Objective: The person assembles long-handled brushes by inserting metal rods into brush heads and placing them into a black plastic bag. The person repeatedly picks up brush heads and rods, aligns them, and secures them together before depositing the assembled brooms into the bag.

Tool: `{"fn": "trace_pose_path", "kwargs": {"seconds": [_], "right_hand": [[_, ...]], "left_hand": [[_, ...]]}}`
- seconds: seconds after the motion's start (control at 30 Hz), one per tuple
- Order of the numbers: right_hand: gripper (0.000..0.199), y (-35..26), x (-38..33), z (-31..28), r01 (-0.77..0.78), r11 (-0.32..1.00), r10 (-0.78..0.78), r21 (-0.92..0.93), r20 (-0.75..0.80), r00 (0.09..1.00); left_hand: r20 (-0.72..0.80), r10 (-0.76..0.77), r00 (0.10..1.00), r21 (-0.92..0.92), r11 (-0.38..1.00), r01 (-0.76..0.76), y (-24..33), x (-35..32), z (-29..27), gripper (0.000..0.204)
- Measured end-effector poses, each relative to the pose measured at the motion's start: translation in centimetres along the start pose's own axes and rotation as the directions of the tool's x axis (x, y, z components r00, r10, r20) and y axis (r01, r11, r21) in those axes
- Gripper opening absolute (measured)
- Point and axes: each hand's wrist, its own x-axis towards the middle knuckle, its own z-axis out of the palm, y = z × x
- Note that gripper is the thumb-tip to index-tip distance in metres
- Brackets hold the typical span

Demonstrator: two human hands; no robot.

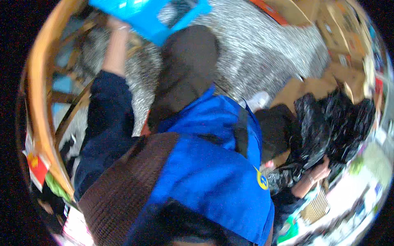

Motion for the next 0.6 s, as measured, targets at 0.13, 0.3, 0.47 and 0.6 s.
{"fn": "trace_pose_path", "kwargs": {"seconds": [0.13,0.3,0.47,0.6], "right_hand": [[0.03,3.2,2.2,-10.2,-0.009,0.979,-0.019,-0.202,-0.136,0.991],[0.03,8.9,-0.1,-15.8,-0.042,0.978,0.007,-0.202,-0.17,0.985],[0.03,13.0,-1.9,-14.9,-0.061,0.981,0.06,-0.183,-0.013,0.998],[0.03,17.0,-2.9,-13.6,-0.085,0.984,0.103,-0.155,0.114,0.988]], "left_hand": [[-0.135,0.018,0.991,0.157,0.988,0.004,0.0,0.7,-2.7,0.053],[0.111,0.714,0.691,0.693,0.443,-0.569,0.7,-10.5,0.2,0.036],[0.742,0.203,0.639,0.591,0.252,-0.766,-10.5,-24.3,16.0,0.036],[0.487,-0.87,-0.071,0.489,0.34,-0.803,-24.2,-31.5,18.8,0.05]]}}
